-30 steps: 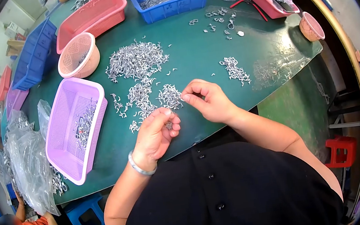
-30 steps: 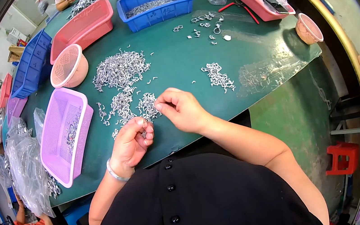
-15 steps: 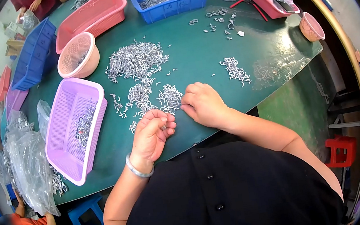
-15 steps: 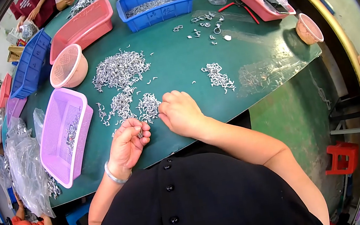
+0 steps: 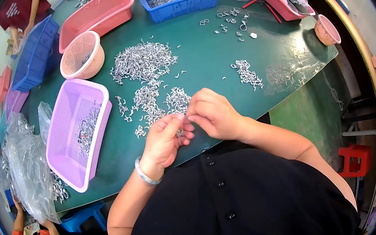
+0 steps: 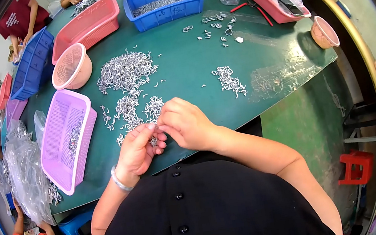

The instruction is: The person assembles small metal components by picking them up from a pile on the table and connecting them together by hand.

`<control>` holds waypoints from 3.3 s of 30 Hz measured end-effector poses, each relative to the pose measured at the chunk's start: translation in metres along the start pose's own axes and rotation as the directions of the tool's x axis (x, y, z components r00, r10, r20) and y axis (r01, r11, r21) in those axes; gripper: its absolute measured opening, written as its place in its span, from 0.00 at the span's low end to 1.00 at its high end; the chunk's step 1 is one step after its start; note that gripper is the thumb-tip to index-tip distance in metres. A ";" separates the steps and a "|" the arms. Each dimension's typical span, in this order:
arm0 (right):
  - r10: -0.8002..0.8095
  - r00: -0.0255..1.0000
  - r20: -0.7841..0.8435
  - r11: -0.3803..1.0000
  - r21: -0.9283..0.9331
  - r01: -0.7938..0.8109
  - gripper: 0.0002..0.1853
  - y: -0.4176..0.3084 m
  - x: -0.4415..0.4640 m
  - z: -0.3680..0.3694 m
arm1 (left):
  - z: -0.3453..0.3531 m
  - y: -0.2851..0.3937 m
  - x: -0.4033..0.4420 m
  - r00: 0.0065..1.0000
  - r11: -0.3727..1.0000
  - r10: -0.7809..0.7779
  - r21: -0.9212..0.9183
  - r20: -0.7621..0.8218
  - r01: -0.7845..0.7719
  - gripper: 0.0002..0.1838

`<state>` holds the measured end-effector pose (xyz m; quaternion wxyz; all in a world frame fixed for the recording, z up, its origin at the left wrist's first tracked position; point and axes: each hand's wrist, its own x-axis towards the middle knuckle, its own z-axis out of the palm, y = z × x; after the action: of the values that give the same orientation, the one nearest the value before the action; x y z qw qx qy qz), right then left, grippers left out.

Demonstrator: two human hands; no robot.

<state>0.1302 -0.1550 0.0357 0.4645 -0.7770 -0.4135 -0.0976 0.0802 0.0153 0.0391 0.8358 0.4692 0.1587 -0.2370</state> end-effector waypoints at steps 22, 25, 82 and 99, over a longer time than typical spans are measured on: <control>0.196 0.980 0.044 0.921 -0.351 -0.169 0.02 0.026 -0.007 0.002 | -0.011 -0.008 -0.003 0.993 0.993 0.100 -0.070 0.061 -0.095 0.05; 0.167 0.985 0.050 0.922 -0.361 -0.138 0.02 0.030 -0.008 0.006 | -0.008 -0.005 -0.004 0.995 0.992 0.090 -0.087 0.039 -0.087 0.02; 0.140 0.990 0.020 0.939 -0.319 -0.126 0.04 0.028 -0.010 0.007 | -0.012 -0.010 0.001 0.993 0.993 0.097 -0.076 0.068 -0.092 0.06; 0.054 0.998 0.034 0.975 0.215 -0.060 0.06 0.013 -0.004 0.000 | -0.002 0.000 -0.003 0.997 0.994 0.064 -0.089 0.045 -0.060 0.05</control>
<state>0.1378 -0.1602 0.0253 0.5431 -0.7348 -0.4055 -0.0278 0.0777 0.0179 0.0395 0.8662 0.4308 0.1341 -0.2148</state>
